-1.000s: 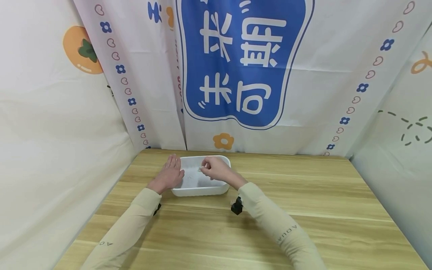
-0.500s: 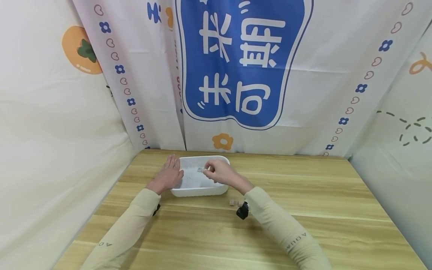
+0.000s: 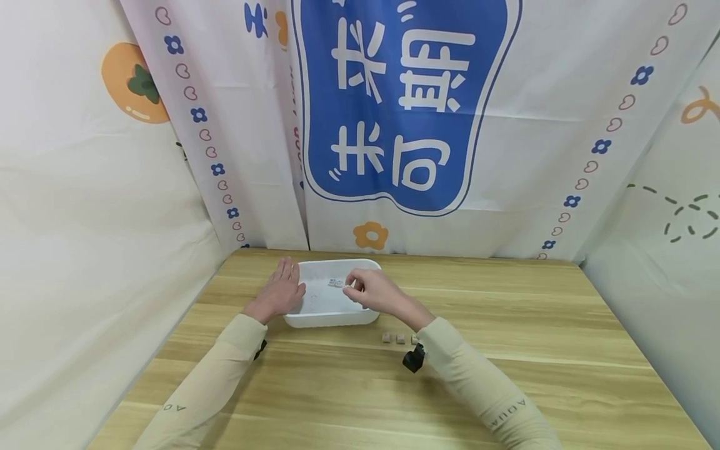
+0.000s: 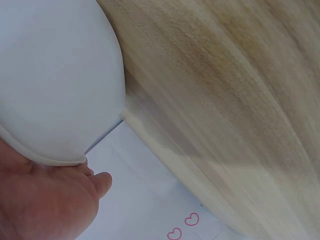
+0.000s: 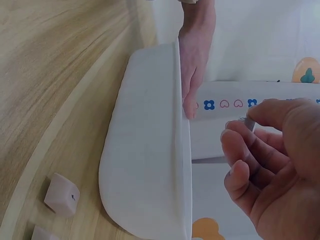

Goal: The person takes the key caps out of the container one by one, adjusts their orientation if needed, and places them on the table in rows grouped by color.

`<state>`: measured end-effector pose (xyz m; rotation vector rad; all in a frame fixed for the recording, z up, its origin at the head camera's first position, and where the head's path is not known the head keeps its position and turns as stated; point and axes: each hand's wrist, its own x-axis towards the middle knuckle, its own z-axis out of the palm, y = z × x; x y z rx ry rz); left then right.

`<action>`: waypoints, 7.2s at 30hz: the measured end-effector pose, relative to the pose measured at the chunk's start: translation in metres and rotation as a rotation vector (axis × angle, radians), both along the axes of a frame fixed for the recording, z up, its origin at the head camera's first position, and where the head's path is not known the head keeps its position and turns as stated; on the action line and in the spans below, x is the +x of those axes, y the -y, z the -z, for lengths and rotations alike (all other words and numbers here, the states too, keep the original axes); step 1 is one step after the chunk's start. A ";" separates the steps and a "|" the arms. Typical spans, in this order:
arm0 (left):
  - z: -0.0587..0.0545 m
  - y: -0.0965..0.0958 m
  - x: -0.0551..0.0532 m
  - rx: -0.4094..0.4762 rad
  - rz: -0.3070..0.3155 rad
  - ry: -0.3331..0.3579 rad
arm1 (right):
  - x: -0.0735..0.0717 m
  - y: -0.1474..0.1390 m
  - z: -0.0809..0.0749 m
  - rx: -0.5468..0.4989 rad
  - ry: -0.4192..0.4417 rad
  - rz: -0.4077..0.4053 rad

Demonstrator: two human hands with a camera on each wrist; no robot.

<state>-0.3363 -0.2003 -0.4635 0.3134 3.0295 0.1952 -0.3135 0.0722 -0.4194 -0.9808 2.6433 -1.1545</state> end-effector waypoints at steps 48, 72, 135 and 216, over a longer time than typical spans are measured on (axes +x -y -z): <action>0.000 -0.001 0.001 -0.003 0.017 -0.007 | 0.047 -0.068 0.007 0.076 -0.010 -0.020; -0.002 0.001 0.001 -0.007 0.010 -0.010 | 0.067 -0.080 0.035 0.140 -0.081 -0.020; 0.003 0.003 -0.001 -0.003 -0.001 -0.001 | 0.057 -0.068 0.039 0.253 -0.012 -0.063; -0.003 0.002 0.004 0.029 -0.006 -0.003 | -0.062 0.042 0.045 0.128 0.099 0.116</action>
